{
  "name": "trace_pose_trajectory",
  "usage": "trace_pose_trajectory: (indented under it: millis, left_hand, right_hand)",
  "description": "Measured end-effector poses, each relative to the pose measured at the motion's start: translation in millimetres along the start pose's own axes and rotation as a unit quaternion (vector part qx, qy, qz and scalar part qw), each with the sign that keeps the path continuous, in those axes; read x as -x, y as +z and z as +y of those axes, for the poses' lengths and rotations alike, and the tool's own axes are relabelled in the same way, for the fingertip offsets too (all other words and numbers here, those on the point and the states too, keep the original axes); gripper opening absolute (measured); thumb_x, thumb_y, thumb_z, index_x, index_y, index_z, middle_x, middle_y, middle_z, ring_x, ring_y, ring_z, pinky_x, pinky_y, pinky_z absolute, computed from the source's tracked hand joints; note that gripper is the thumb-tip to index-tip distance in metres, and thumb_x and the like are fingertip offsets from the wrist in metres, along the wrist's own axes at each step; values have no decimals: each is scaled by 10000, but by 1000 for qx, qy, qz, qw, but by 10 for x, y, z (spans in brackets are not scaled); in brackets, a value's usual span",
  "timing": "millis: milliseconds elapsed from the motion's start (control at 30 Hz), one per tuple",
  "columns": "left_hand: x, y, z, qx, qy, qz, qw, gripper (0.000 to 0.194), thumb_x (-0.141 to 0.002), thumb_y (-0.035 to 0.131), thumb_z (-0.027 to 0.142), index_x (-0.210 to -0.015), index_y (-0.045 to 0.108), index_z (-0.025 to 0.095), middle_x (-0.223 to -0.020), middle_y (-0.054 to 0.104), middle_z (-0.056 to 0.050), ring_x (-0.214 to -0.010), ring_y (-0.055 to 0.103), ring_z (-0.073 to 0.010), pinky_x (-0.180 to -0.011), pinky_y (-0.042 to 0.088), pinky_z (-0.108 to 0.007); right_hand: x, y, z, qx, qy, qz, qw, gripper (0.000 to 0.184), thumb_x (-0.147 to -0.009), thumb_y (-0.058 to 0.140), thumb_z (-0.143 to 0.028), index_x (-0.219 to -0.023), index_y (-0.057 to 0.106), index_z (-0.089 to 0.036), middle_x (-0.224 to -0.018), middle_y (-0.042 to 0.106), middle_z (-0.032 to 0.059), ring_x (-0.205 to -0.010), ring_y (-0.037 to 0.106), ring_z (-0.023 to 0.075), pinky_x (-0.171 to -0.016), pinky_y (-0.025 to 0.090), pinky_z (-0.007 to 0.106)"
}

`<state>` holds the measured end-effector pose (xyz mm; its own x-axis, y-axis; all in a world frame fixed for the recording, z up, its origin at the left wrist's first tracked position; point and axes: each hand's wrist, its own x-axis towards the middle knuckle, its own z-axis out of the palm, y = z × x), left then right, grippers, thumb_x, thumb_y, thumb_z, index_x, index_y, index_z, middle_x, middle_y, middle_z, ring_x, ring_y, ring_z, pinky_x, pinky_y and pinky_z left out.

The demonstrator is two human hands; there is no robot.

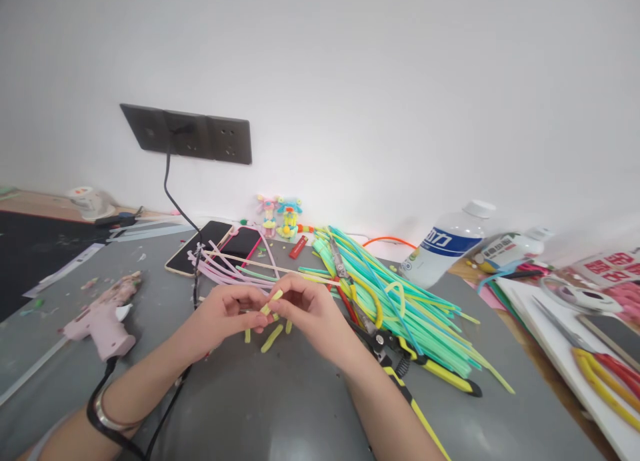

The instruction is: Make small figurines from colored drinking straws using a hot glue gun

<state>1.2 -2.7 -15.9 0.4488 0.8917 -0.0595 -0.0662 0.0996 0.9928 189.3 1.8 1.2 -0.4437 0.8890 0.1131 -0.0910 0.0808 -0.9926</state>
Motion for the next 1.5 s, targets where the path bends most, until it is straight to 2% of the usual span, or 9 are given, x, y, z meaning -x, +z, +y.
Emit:
trace_pose_trajectory:
  millis: [167,433,667,833,1133,1367,1500]
  left_hand:
    - [21,30,46,-122,46,68,989,155,-794,715,282,-738,733,138,-698,697,-25,-641,591,-130,-606,467,-227]
    - [27,7,66,-273,118,74,952,180,-878,626,246,-756,727,161,-714,714,-23,-660,609,-136,-627,447,-226]
    - [48,33,61,-268,133,77,951,190,-871,574,203,-698,639,158,-656,638,4,-619,559,-112,-593,425,-199]
    - [25,46,63,-249,115,96,957,200,-817,574,187,-622,540,165,-590,558,30,-566,505,-96,-547,393,-189]
    - [12,29,64,-234,96,82,964,196,-864,612,272,-731,692,153,-680,692,-14,-621,582,-124,-576,435,-213]
    - [33,26,81,-283,104,77,950,238,-897,587,276,-732,708,154,-684,706,-17,-626,586,-125,-570,405,-210]
    - [34,17,77,-296,103,80,946,274,-907,576,298,-711,697,148,-664,687,-16,-596,548,-117,-552,381,-215]
  right_hand:
    - [2,25,34,26,19,27,999,289,-847,717,-452,-794,655,-175,-770,599,19,-709,557,151,-660,457,279]
    - [12,51,61,74,27,38,996,291,-872,681,-456,-790,649,-179,-729,623,19,-675,561,153,-628,443,280]
    - [14,88,70,44,23,41,998,309,-854,702,-475,-808,654,-174,-729,616,13,-702,578,156,-668,465,289]
    - [8,124,109,41,34,52,997,341,-808,737,-507,-835,661,-176,-794,658,46,-751,627,188,-709,512,326]
    - [3,70,91,51,27,59,997,292,-832,715,-459,-772,670,-177,-675,619,7,-627,560,144,-599,455,276]
    - [15,73,134,88,22,63,994,323,-863,676,-486,-780,629,-177,-697,589,4,-639,532,146,-597,414,270]
    - [28,100,145,128,-16,71,989,280,-917,615,-449,-807,598,-192,-731,548,0,-664,510,152,-615,405,274]
